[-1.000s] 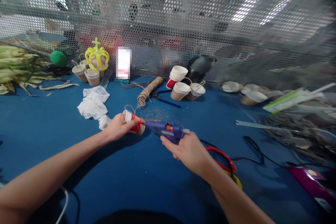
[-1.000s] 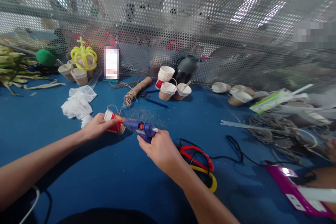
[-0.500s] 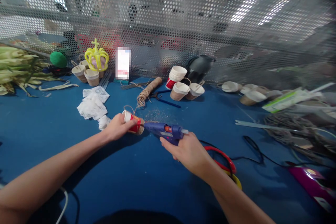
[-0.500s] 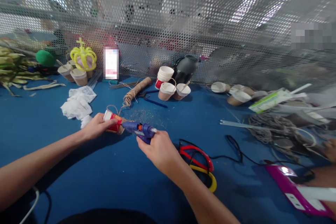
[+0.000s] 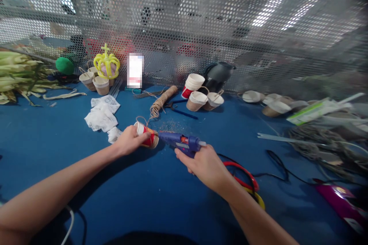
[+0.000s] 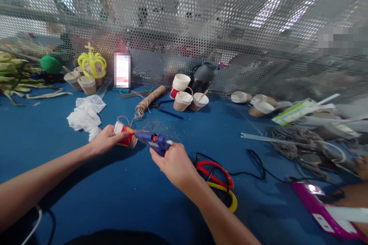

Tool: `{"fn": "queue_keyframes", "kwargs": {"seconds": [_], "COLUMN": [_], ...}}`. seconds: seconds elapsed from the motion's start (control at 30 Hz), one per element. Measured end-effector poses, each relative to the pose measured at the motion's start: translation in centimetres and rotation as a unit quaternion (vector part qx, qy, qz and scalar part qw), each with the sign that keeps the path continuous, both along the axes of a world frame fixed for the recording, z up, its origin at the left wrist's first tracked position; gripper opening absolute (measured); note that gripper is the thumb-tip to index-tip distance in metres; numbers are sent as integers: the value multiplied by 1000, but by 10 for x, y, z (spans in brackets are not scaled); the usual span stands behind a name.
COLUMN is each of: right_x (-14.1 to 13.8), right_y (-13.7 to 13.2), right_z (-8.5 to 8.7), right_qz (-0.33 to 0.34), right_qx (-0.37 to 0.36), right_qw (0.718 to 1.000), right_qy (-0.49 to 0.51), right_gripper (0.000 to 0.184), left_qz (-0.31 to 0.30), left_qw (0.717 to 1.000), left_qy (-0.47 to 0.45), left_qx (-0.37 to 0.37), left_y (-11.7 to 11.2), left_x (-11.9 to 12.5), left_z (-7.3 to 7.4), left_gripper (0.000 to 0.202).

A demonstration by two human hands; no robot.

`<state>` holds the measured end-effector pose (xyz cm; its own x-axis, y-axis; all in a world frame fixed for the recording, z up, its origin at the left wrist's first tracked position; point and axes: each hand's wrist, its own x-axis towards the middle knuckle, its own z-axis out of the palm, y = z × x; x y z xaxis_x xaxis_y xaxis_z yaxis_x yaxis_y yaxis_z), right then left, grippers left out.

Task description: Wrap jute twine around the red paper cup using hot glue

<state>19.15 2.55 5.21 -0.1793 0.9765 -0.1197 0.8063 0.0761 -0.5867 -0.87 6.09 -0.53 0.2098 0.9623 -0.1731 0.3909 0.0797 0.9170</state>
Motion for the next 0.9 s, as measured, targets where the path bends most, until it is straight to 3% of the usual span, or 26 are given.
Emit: {"fn": "queue_keyframes", "kwargs": {"seconds": [0.23,0.5,0.9], "right_x": [1,-1,-1], "right_y": [-6,-8,-1], "right_z": [1,6,6], "right_qz": [26,52,4], "right_qx": [25,7,-21], "right_qw": [999,998,1000], "right_qy": [-9,-20,3], "right_gripper": [24,22,26], "left_qz": [3,6,-7], "left_qw": [1000,1000,999], "left_qy": [-9,-9,5], "left_qx": [2,12,36], "left_y": [1,2,-1], "left_x": [2,2,1], "left_z": [5,0,1], "left_gripper": [32,33,33]}}
